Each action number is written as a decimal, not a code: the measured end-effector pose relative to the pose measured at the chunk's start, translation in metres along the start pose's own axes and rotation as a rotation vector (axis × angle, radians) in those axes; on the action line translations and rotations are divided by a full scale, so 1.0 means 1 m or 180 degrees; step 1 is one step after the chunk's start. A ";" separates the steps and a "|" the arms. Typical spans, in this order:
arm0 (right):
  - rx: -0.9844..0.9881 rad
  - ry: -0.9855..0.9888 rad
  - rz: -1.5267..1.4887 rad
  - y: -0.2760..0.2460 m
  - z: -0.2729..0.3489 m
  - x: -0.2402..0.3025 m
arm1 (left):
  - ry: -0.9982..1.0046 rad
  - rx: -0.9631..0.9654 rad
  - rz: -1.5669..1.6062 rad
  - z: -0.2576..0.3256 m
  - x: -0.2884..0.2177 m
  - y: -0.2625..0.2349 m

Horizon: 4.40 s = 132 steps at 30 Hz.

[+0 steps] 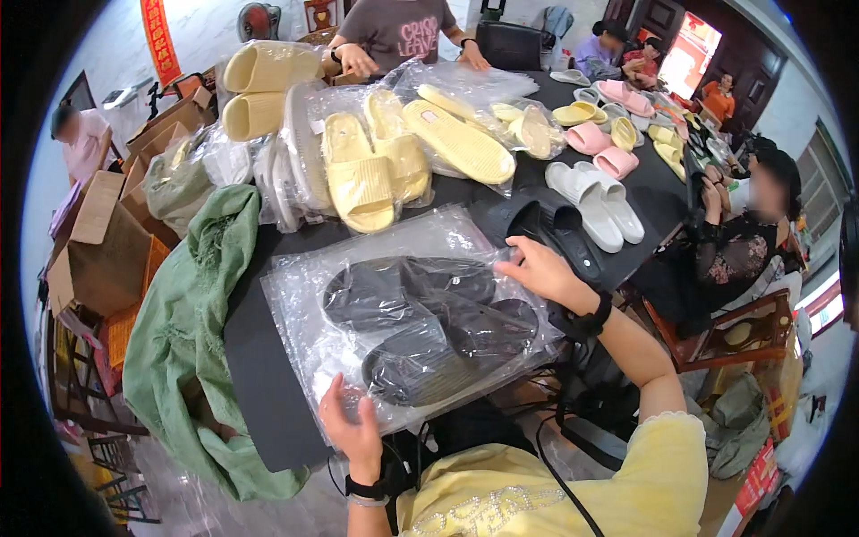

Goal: Sorting, inspecting, and packaging various colored slippers into plastic bags in a production environment.

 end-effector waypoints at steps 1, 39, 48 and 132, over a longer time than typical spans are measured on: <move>0.0059 0.0103 -0.0260 0.003 -0.005 -0.001 | 0.0107 0.0001 -0.0287 -0.002 -0.006 0.002; 0.1298 -0.0102 -0.2336 -0.012 0.026 -0.032 | 0.0158 0.0520 -0.1706 -0.001 0.001 0.015; 0.2534 0.0782 -0.5322 0.044 0.000 -0.017 | 0.0139 0.0512 -0.1695 -0.002 0.001 0.013; 0.0153 -0.1946 -0.0127 0.113 -0.064 0.188 | 0.0326 0.0712 -0.2295 -0.009 -0.011 0.020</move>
Point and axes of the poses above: each hand's wrist, its own z-axis away from the middle knuckle, its own y-axis out of the palm, x = y × z, the point moved 7 cm from there along -z, towards the middle knuckle, and after that the axes turned 2 degrees about z, right-handed, at the moved point
